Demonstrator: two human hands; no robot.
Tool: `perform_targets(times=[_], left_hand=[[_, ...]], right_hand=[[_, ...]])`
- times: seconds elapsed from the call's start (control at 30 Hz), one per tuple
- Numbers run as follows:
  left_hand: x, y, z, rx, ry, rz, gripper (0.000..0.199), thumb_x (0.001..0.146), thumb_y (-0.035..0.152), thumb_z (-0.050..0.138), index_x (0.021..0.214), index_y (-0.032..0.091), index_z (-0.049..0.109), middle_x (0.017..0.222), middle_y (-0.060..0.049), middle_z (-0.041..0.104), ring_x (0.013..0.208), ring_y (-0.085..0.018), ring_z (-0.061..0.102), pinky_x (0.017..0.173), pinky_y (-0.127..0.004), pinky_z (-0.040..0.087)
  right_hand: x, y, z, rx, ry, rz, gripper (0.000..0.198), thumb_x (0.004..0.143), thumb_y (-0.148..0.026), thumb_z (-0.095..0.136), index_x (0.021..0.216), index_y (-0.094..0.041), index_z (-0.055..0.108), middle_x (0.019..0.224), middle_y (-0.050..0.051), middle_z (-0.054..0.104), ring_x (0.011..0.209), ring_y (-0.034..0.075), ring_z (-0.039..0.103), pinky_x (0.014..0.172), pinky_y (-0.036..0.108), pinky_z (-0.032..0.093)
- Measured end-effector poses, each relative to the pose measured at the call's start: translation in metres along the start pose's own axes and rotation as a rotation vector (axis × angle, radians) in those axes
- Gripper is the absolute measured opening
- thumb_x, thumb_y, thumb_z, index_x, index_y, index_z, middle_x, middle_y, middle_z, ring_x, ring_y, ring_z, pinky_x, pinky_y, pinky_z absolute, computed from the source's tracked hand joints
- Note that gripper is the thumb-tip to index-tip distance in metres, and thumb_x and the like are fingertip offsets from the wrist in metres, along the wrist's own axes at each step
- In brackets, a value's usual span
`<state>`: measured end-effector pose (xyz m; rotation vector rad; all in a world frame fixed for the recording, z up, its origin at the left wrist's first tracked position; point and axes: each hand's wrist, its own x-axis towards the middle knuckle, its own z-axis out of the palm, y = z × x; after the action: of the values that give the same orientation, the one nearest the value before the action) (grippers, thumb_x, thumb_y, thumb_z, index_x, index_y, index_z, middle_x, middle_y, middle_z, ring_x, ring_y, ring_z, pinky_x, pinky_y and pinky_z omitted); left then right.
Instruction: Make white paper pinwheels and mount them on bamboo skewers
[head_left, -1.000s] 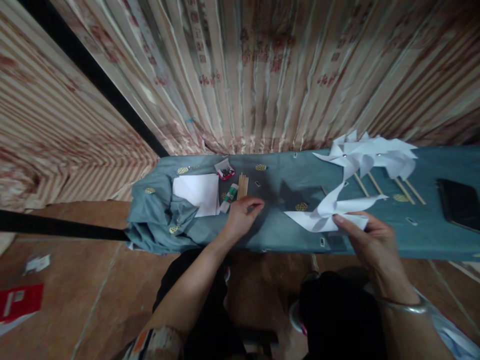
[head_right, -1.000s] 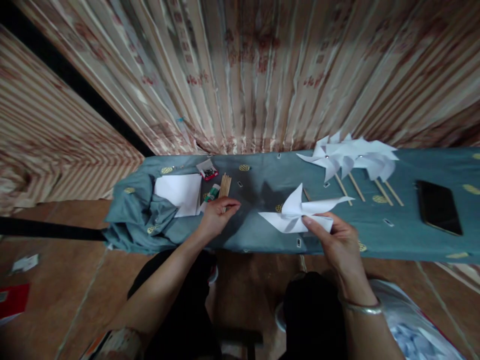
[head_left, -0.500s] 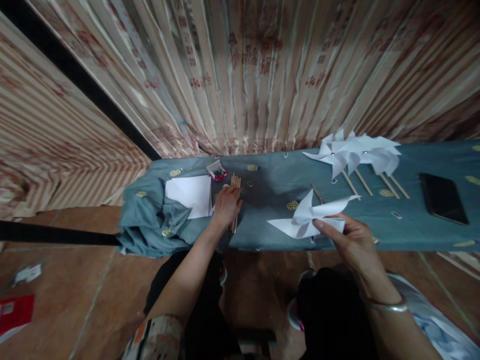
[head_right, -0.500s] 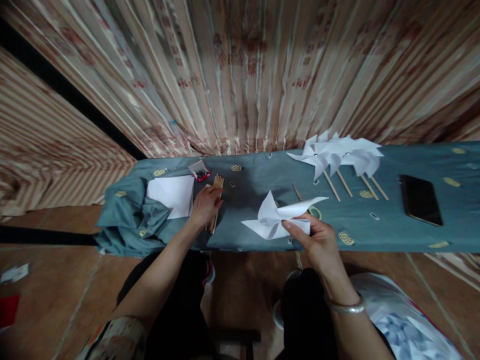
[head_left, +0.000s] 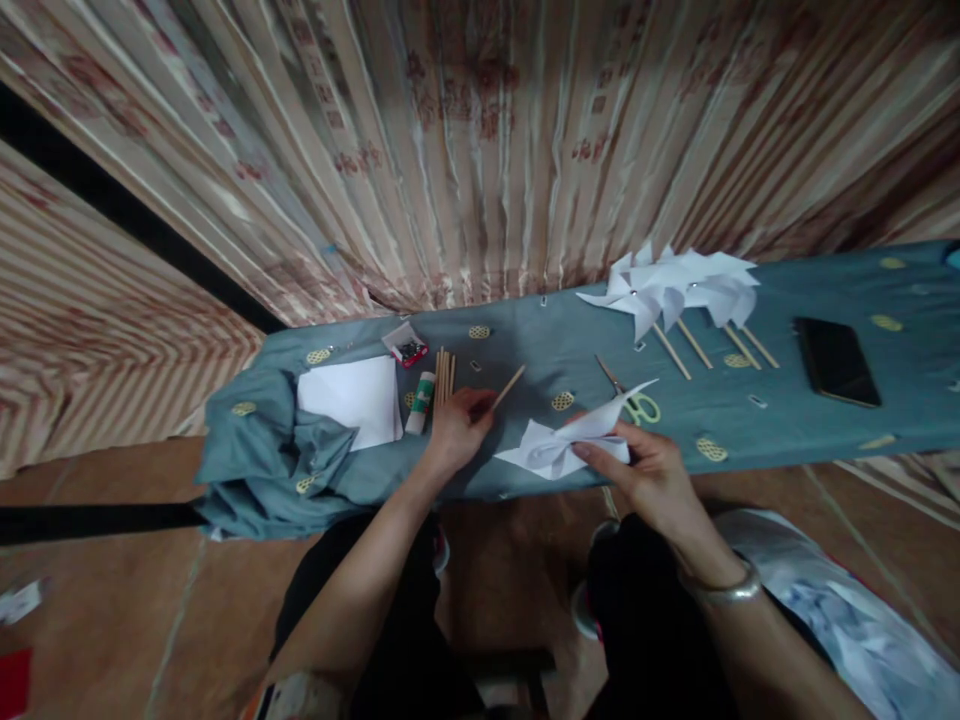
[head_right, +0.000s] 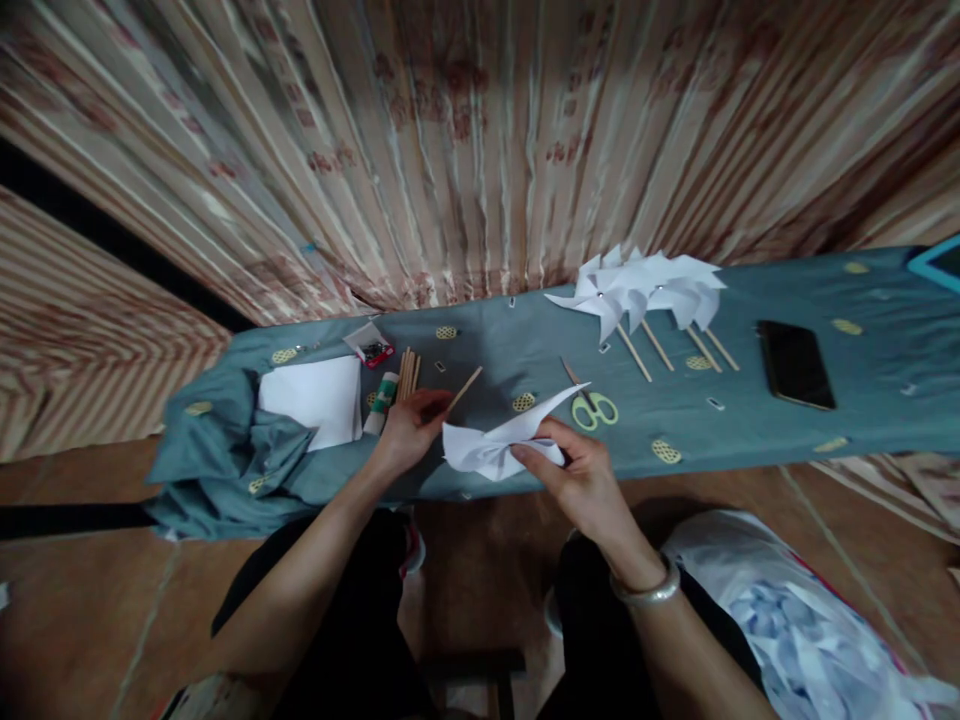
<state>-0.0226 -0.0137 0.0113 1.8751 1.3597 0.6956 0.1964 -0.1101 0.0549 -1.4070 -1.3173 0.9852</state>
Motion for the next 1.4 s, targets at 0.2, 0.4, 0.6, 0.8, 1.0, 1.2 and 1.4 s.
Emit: perform_targets(times=[0.2, 0.4, 0.6, 0.8, 1.0, 1.2, 1.4], left_hand=[[-0.013, 0.011, 0.013, -0.513, -0.072, -0.032, 0.021, 0.078, 0.024, 0.063, 0.094, 0.018, 0.075, 0.084, -0.004, 0.064, 0.070, -0.013, 0.061, 0.061, -0.022, 0.047], [-0.017, 0.028, 0.014, -0.508, -0.078, 0.022, 0.017, 0.080, 0.026, 0.066, 0.091, 0.023, 0.078, 0.087, -0.005, 0.069, 0.083, -0.017, 0.062, 0.075, -0.026, 0.048], [-0.025, 0.037, 0.015, -0.533, -0.108, 0.072, 0.021, 0.085, 0.034, 0.062, 0.097, 0.024, 0.077, 0.090, -0.007, 0.069, 0.085, -0.018, 0.062, 0.077, -0.029, 0.049], [-0.028, 0.047, 0.008, -0.538, -0.153, 0.046, 0.024, 0.086, 0.037, 0.063, 0.096, 0.021, 0.078, 0.088, -0.007, 0.069, 0.082, -0.017, 0.061, 0.074, -0.028, 0.048], [-0.029, 0.054, 0.008, -0.545, -0.148, 0.017, 0.026, 0.084, 0.042, 0.064, 0.094, 0.021, 0.078, 0.087, -0.007, 0.069, 0.080, -0.017, 0.060, 0.073, -0.028, 0.047], [-0.030, 0.054, 0.012, -0.559, -0.149, 0.002, 0.028, 0.082, 0.043, 0.065, 0.092, 0.021, 0.078, 0.084, -0.007, 0.067, 0.076, -0.016, 0.059, 0.066, -0.026, 0.044], [-0.030, 0.054, 0.011, -0.555, -0.166, -0.024, 0.030, 0.081, 0.045, 0.065, 0.093, 0.021, 0.078, 0.078, -0.005, 0.062, 0.066, -0.013, 0.054, 0.056, -0.023, 0.040]], right_hand=[[-0.001, -0.004, 0.002, -0.281, 0.032, -0.320, 0.010, 0.086, -0.023, 0.062, 0.090, -0.023, 0.071, 0.101, 0.005, 0.072, 0.094, 0.020, 0.066, 0.083, 0.032, 0.052], [-0.002, -0.002, -0.001, -0.440, 0.111, -0.501, 0.013, 0.090, -0.019, 0.056, 0.096, -0.023, 0.067, 0.104, 0.007, 0.071, 0.097, 0.021, 0.065, 0.085, 0.036, 0.052], [-0.009, -0.006, -0.007, -0.565, 0.204, -0.638, 0.024, 0.087, -0.012, 0.055, 0.106, -0.023, 0.065, 0.109, 0.008, 0.070, 0.102, 0.023, 0.065, 0.089, 0.042, 0.051], [-0.012, -0.014, -0.010, -0.579, 0.224, -0.663, 0.032, 0.085, -0.008, 0.057, 0.114, -0.023, 0.061, 0.106, 0.009, 0.070, 0.100, 0.023, 0.064, 0.087, 0.042, 0.052], [-0.008, -0.013, -0.010, -0.519, 0.238, -0.654, 0.036, 0.085, -0.006, 0.055, 0.116, -0.023, 0.062, 0.106, 0.008, 0.070, 0.100, 0.023, 0.065, 0.086, 0.043, 0.053], [-0.007, -0.013, -0.010, -0.543, 0.284, -0.631, 0.030, 0.084, -0.007, 0.057, 0.107, -0.025, 0.065, 0.101, 0.008, 0.072, 0.098, 0.024, 0.068, 0.087, 0.044, 0.054], [-0.007, -0.011, -0.010, -0.562, 0.302, -0.622, 0.031, 0.083, -0.008, 0.056, 0.105, -0.026, 0.067, 0.104, 0.006, 0.073, 0.097, 0.024, 0.069, 0.086, 0.042, 0.055]])
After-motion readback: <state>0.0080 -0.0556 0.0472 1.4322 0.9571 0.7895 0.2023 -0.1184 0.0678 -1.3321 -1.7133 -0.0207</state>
